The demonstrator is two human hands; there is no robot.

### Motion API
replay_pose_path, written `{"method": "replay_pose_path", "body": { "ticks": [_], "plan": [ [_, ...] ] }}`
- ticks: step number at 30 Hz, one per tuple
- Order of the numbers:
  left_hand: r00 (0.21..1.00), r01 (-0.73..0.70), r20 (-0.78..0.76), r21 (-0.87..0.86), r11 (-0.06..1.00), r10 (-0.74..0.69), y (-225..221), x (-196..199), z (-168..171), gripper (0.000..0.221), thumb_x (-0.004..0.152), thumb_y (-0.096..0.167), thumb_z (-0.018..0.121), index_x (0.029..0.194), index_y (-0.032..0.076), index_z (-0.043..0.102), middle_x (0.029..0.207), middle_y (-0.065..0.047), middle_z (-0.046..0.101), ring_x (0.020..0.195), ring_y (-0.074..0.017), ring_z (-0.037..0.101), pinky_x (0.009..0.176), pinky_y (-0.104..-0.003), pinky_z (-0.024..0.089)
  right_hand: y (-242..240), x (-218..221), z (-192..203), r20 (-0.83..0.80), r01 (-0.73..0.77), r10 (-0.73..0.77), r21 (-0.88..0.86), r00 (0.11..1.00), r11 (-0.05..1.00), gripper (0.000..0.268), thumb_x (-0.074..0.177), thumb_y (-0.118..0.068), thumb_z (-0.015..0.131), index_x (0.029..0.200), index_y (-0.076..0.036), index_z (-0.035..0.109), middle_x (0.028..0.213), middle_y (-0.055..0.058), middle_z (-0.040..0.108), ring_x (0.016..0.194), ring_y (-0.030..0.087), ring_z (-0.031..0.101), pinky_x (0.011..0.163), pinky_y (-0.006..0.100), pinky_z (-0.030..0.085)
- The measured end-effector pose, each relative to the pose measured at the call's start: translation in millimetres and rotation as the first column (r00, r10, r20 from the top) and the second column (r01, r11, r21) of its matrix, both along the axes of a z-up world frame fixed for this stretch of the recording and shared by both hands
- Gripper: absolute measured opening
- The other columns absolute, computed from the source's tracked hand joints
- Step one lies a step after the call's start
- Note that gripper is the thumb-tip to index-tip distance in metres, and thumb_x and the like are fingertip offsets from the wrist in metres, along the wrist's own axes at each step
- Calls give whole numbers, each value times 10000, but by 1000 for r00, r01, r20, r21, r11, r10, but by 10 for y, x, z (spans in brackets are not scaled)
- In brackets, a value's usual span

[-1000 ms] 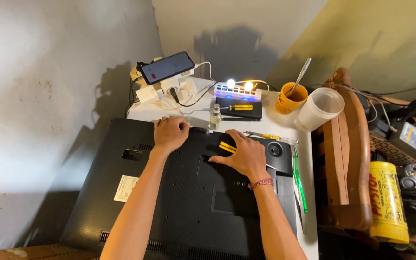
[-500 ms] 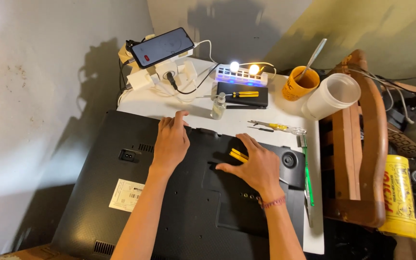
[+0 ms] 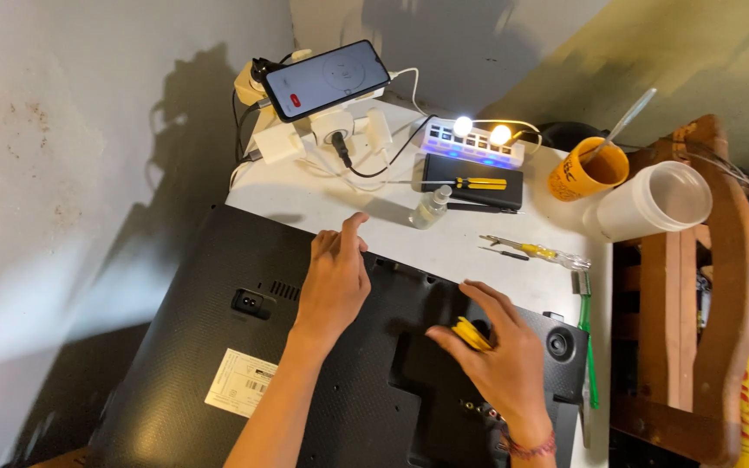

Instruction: Cleaning the exterior and prying open the back panel of a television set using a screwdriver, cleaning spray, and a cloth.

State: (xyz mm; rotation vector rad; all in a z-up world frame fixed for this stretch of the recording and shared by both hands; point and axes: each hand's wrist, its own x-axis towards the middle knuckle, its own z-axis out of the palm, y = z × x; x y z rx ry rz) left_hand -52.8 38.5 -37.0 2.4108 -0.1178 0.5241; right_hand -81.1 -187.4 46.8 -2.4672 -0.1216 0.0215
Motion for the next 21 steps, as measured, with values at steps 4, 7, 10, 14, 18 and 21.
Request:
{"method": "replay_pose_path", "body": {
  "ticks": [4,7,10,14,18,21],
  "plan": [
    [1000,2,-27,-12,1000,-2,-1,10,9,582,828,-207,494,1368,7,470,907,-119,588,798,-269,551,1026,-495,437,8,33,147,-28,144,-141,212,990,967,114,879,-231,736,918,-140,793,777,-64,781,565,30,561,543,200,454],
    [999,-12,-31,-102,995,9,-3,19,18,519,870,-171,370,1348,-20,505,879,-141,614,800,-297,562,999,-487,428,-5,183,238,73,-27,-17,565,997,825,232,929,-225,550,843,-25,628,697,40,536,667,150,484,627,292,392],
    [1000,1,-28,-52,999,-2,15,25,41,607,784,-194,402,1356,-7,485,876,-123,639,791,-286,579,994,-467,445,57,365,308,147,-197,133,799,980,568,400,1002,-394,393,809,-61,505,781,66,453,691,172,393,606,295,324],
    [999,29,-11,-49,998,-30,9,-10,88,583,814,-174,380,1365,1,455,892,-114,605,759,-288,546,942,-473,446,213,462,435,191,-233,135,746,972,624,396,1067,-373,438,988,3,533,877,86,515,675,191,506,655,312,400],
    [1000,6,-30,-78,997,-9,-6,-18,139,508,875,-160,356,1347,-18,475,883,-113,611,770,-275,570,961,-472,451,337,539,496,356,-360,186,524,916,772,430,1082,-367,443,1041,47,551,944,145,609,761,225,631,685,320,540],
    [999,-2,-34,-82,997,-1,-5,-16,186,485,895,-161,359,1347,-9,450,875,-123,642,766,-285,592,947,-458,449,309,630,486,409,-440,299,311,862,843,450,1070,-313,429,1084,98,611,997,195,631,709,204,563,671,307,461]
  ]
}}
